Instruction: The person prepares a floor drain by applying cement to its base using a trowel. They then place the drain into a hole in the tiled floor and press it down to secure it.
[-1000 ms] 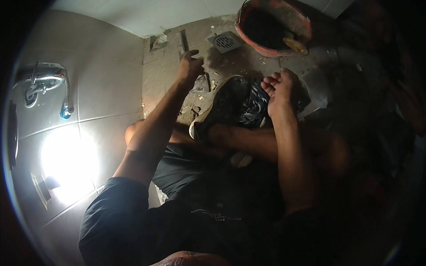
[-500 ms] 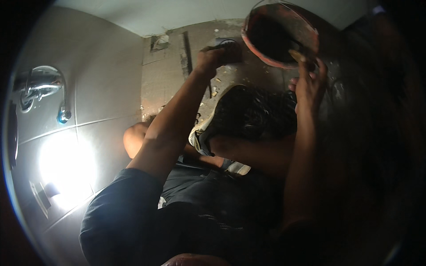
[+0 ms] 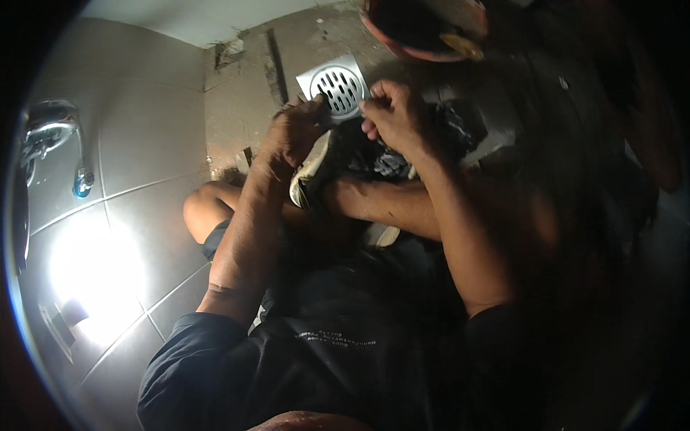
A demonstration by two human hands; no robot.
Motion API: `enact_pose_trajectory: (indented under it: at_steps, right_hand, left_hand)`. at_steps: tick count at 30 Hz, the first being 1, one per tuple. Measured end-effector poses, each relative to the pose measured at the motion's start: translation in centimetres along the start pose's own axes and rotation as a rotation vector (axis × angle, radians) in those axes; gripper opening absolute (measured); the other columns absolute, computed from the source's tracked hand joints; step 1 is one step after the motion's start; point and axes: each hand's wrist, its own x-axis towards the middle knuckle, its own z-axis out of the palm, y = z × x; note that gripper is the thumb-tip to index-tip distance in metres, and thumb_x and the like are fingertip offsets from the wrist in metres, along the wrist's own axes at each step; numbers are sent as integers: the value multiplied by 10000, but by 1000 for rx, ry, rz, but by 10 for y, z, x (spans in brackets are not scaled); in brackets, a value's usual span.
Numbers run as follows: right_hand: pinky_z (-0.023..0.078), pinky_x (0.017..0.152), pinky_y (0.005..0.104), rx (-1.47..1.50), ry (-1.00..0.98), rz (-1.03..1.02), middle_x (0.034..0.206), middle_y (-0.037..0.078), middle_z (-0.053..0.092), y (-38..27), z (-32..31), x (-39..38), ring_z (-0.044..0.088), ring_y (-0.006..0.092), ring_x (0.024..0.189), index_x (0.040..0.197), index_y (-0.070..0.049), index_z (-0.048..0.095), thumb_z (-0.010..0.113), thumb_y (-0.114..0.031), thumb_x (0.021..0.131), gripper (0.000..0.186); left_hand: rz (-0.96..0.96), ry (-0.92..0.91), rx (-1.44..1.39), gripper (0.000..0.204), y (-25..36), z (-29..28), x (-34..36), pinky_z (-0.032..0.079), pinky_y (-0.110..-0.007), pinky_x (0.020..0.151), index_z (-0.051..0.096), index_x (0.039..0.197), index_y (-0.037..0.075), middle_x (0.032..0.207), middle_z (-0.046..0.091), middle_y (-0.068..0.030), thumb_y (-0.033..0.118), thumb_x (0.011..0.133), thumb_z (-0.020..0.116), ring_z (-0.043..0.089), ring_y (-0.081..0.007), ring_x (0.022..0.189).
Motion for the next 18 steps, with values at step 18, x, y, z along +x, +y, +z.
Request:
enact_pose_trajectory:
  at_steps: [18]
  right_hand:
    - [491,507,281,450,425,56,765,89,683,-25,-115,-130,625,155,580,977,-28,629,720,-91,916,126]
  left_hand:
    - [99,-35,1030,292,-70,87,14,597,-412,836,688,1100,19,986,752,-170,264,1038,542,741,-294,914]
